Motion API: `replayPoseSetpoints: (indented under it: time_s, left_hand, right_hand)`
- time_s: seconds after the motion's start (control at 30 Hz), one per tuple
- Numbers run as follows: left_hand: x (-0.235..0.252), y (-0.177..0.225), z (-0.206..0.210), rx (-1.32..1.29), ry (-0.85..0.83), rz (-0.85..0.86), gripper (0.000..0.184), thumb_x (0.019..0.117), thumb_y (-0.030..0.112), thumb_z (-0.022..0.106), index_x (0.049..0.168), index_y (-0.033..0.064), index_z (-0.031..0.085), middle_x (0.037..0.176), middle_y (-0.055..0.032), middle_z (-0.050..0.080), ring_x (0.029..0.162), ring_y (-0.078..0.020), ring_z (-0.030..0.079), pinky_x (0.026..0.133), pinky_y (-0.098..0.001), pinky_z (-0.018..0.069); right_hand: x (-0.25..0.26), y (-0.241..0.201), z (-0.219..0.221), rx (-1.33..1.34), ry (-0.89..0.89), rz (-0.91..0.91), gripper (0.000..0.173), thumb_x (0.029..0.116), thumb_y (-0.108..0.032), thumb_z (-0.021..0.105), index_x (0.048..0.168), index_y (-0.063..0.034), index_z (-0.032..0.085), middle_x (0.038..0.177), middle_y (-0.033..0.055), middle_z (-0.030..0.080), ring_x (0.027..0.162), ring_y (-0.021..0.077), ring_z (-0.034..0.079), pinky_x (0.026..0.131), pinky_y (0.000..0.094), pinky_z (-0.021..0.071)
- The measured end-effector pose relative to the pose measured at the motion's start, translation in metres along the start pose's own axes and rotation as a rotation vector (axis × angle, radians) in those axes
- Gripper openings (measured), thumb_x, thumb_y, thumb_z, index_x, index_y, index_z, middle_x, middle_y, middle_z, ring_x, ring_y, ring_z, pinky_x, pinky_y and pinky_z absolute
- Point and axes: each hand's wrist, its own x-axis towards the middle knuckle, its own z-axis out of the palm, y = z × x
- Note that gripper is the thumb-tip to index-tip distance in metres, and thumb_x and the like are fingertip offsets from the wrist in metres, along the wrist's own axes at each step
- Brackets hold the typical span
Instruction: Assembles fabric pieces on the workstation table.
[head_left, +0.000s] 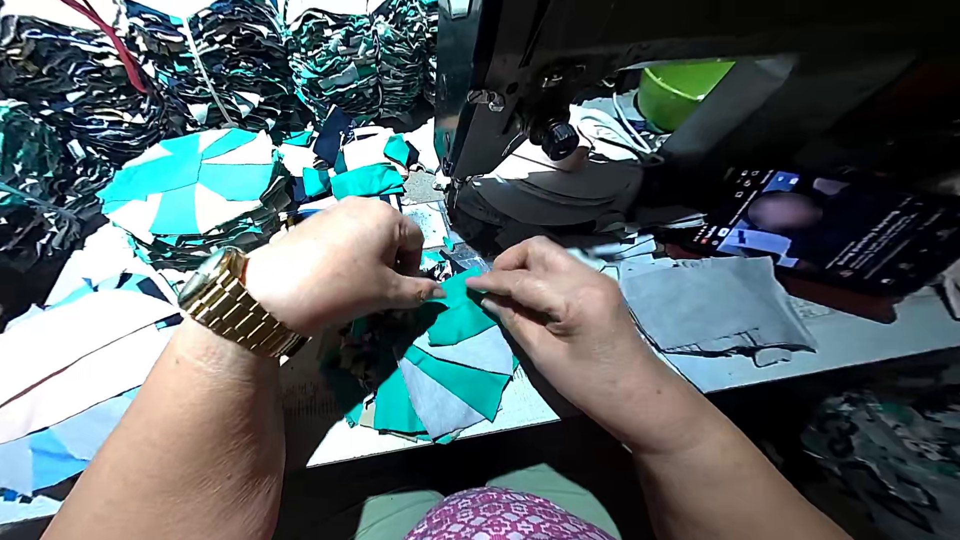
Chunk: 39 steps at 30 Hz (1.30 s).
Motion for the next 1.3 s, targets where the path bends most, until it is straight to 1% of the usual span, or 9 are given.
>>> replayPoseSetpoints:
  time_s: [0.2,0.43,0.5,0.6,0.7,0.83,1.1,1.2,1.3]
  left_hand:
    - [0.004,0.006,0.007,0.098,-0.211,-0.022,0.023,0.0868,0.043,0.081,0.082,0.0218,0.071,0.069,0.008,0.064,0.063,-0.0079,0.06,0.059,-0.0358,0.0511]
    - [0.003,-0.009,0.001,-0.079,-0.021,0.133,0.013,0.0921,0.029,0.075,0.095,0.0163,0.075,0.065,0.0062,0.062,0.055,-0.0047,0.054,0.052,-0.0284,0.0471]
    - [0.004,-0.013,-0.002,-0.23,0.129,0.168,0.014,0.096,0.028,0.068,0.096,0.0141,0.074,0.068,0.0077,0.06,0.057,-0.0004,0.052,0.053,-0.0205,0.0442]
    - [0.005,-0.015,-0.005,-0.589,0.283,0.136,0.018,0.1041,0.021,0.056,0.099,0.0116,0.07,0.073,0.0082,0.06,0.057,0.0004,0.053,0.052,-0.0144,0.0453]
    - [0.007,-0.012,-0.005,-0.894,0.347,-0.011,0.027,0.1099,0.028,0.045,0.103,0.0136,0.067,0.064,0.0085,0.054,0.05,0.0003,0.047,0.045,-0.014,0.0414]
    - [0.01,-0.012,-0.003,-1.068,0.375,-0.074,0.038,0.1114,0.036,0.038,0.099,0.0164,0.068,0.06,0.0082,0.049,0.047,-0.0002,0.045,0.042,-0.0142,0.0408]
    - [0.013,-0.011,0.003,-1.117,0.341,-0.106,0.038,0.1114,0.039,0.035,0.098,0.0187,0.065,0.06,0.0089,0.048,0.047,0.0013,0.044,0.043,-0.0124,0.0399]
    - [0.013,-0.011,0.002,-1.171,0.314,-0.124,0.042,0.1113,0.043,0.032,0.096,0.0196,0.064,0.059,0.0097,0.047,0.045,0.0017,0.044,0.042,-0.0122,0.04]
    - [0.013,-0.01,0.002,-1.219,0.301,-0.128,0.044,0.111,0.045,0.033,0.094,0.0201,0.064,0.058,0.01,0.048,0.047,0.0016,0.044,0.045,-0.012,0.0404]
  right_hand:
    - [-0.01,-0.013,-0.006,-0.163,-0.189,0.031,0.027,0.0939,-0.017,0.063,0.116,-0.0097,0.078,0.099,0.0008,0.06,0.086,0.0086,0.058,0.071,0.0184,0.0513]
    - [-0.016,-0.027,-0.021,-0.063,-0.09,0.132,0.021,0.0977,-0.023,0.061,0.108,-0.0154,0.078,0.092,-0.0071,0.064,0.076,-0.0019,0.06,0.062,0.0133,0.0514]
    - [-0.008,-0.03,-0.022,-0.052,0.02,0.061,0.023,0.098,-0.014,0.058,0.111,-0.0103,0.078,0.094,-0.0025,0.064,0.081,0.0012,0.06,0.067,0.0143,0.0516]
    - [0.004,-0.033,-0.01,-0.017,-0.048,-0.101,0.028,0.1015,-0.015,0.055,0.12,-0.0057,0.074,0.114,0.0076,0.066,0.105,0.0165,0.062,0.087,0.0314,0.0545]
    - [0.015,-0.036,0.008,-0.053,-0.285,-0.163,0.044,0.1061,-0.037,0.049,0.136,-0.0103,0.066,0.146,0.0124,0.057,0.147,0.0319,0.041,0.12,0.0516,0.0359]
    - [0.023,-0.042,0.032,-0.135,-0.528,-0.133,0.064,0.1055,-0.058,0.039,0.153,-0.0161,0.051,0.156,0.015,0.048,0.155,0.0345,0.027,0.126,0.0573,0.017]
    - [0.022,-0.044,0.028,-0.037,-0.546,-0.103,0.06,0.1078,-0.051,0.038,0.157,-0.0176,0.046,0.161,0.0167,0.041,0.157,0.0348,0.021,0.127,0.0579,0.0087]
    - [0.013,-0.047,-0.002,-0.007,-0.356,-0.172,0.046,0.1037,-0.033,0.053,0.142,-0.011,0.062,0.152,0.0135,0.052,0.152,0.0306,0.033,0.126,0.0529,0.0244]
    - [-0.007,-0.031,-0.044,-0.169,-0.184,-0.093,0.018,0.0979,-0.011,0.06,0.106,-0.0054,0.076,0.115,0.0076,0.069,0.111,0.0189,0.064,0.093,0.0343,0.0555]
